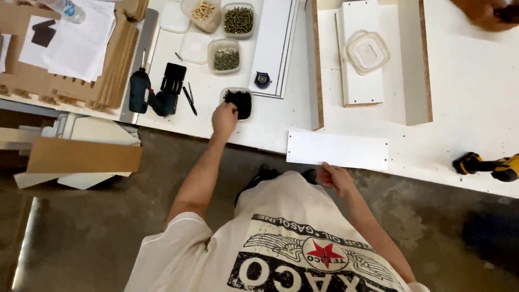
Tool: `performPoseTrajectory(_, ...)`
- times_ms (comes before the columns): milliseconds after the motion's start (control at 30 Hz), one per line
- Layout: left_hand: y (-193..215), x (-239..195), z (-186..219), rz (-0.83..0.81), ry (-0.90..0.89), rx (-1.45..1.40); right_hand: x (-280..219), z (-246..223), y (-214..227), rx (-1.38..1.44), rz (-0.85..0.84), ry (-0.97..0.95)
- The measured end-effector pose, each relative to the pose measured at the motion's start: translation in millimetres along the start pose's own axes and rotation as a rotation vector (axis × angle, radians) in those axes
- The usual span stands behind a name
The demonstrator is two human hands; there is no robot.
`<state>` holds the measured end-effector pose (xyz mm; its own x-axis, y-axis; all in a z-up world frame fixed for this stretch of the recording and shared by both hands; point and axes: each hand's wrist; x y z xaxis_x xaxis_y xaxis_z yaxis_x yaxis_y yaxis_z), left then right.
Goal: Assembling wooden drawer components by aligning panels and fastening them with screws using a power drill.
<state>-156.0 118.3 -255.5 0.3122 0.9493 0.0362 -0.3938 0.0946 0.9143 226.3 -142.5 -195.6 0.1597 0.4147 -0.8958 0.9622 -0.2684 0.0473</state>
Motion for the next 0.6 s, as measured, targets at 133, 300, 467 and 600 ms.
performPoseTrajectory(133, 20, 18, -12, -0.255, -0.220, -0.012, 15, 2, -21, 0.032, 0.054, 0.053)
performPoseTrajectory(300, 41, 33, -3, -0.395, -0.306, -0.002, 13, 1, -35, 0.048, 0.196, 0.115)
performPoseTrajectory(467, 29, 47, -6, -0.420, -0.410, 0.157, 16, 10, -42, 0.089, 0.309, 0.165)
performPoseTrajectory(600, 37, 52, -1, -0.492, -0.439, 0.174, -3, 5, -51, 0.134, 0.328, 0.184)
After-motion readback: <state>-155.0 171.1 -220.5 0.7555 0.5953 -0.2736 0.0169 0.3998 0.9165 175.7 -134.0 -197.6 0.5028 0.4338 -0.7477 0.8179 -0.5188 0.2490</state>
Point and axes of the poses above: each hand's wrist, its own x-axis towards the middle knuckle, its own y-axis out of the back of the hand, z = x × y, and after that the axes turned 8 degrees about -y, right-handed
